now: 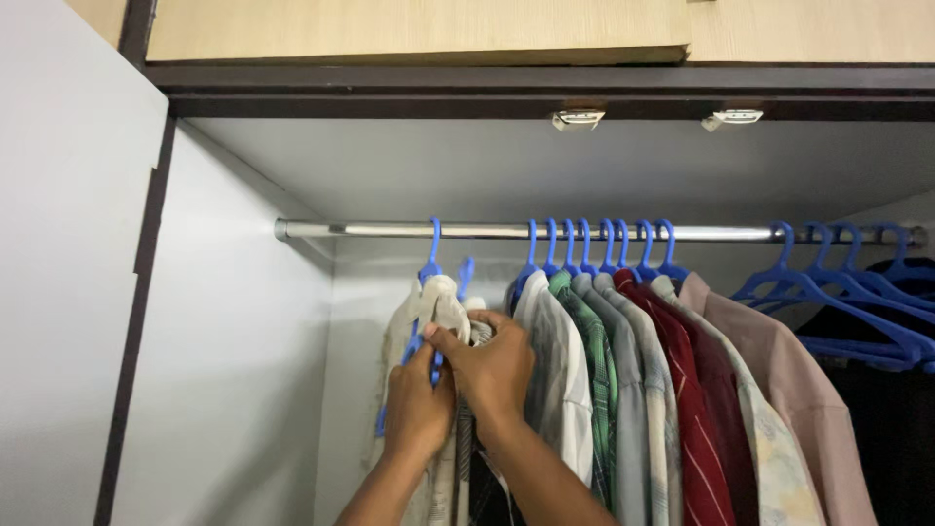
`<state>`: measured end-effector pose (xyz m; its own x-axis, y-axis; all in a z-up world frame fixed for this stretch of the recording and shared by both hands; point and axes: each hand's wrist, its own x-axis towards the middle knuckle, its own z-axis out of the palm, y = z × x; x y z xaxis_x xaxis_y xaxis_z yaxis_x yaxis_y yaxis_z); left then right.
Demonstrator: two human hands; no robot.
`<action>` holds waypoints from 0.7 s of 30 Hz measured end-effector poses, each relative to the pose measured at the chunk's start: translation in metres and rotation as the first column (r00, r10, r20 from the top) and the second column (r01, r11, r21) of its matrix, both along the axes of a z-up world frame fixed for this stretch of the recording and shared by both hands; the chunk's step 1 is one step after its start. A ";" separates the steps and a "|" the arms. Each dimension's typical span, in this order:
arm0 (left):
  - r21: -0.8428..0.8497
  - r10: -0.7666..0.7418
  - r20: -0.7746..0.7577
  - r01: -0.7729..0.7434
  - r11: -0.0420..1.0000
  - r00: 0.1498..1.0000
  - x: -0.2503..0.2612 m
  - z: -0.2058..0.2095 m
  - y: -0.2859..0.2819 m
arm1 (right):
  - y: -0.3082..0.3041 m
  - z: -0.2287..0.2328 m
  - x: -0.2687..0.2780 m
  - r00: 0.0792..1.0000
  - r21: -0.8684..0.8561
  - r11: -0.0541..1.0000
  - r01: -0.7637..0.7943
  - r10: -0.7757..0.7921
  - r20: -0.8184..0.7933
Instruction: The person removes several shirts and a pair of pants from a closet, one at a time, and places them on a nearby surface. The items include a striped polo, a light-colored shirt, a striped button-down, a plaid shirt, a floral shirt, and dark pants.
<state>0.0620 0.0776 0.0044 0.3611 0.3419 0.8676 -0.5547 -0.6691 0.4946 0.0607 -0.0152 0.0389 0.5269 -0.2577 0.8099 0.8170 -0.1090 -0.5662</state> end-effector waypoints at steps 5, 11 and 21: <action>0.045 0.159 0.052 -0.161 0.986 0.986 -0.012 -0.007 0.011 | 0.012 0.004 0.014 0.995 -0.091 0.994 0.064 -0.070 -0.071; -0.026 0.389 -0.055 -0.391 0.920 0.920 -0.037 -0.016 0.027 | 0.012 0.000 0.026 0.988 -0.034 0.989 0.147 -0.144 0.062; -0.037 0.450 -0.021 -0.451 0.892 0.893 -0.040 -0.019 0.040 | 0.010 0.041 0.025 0.952 0.178 0.951 0.252 -0.277 0.133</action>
<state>0.0222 0.1175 -0.0147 0.1698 0.5039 0.8469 -0.1925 -0.8259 0.5300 0.0860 -0.0050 0.0797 0.2942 -0.5012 0.8138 0.8497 -0.2527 -0.4628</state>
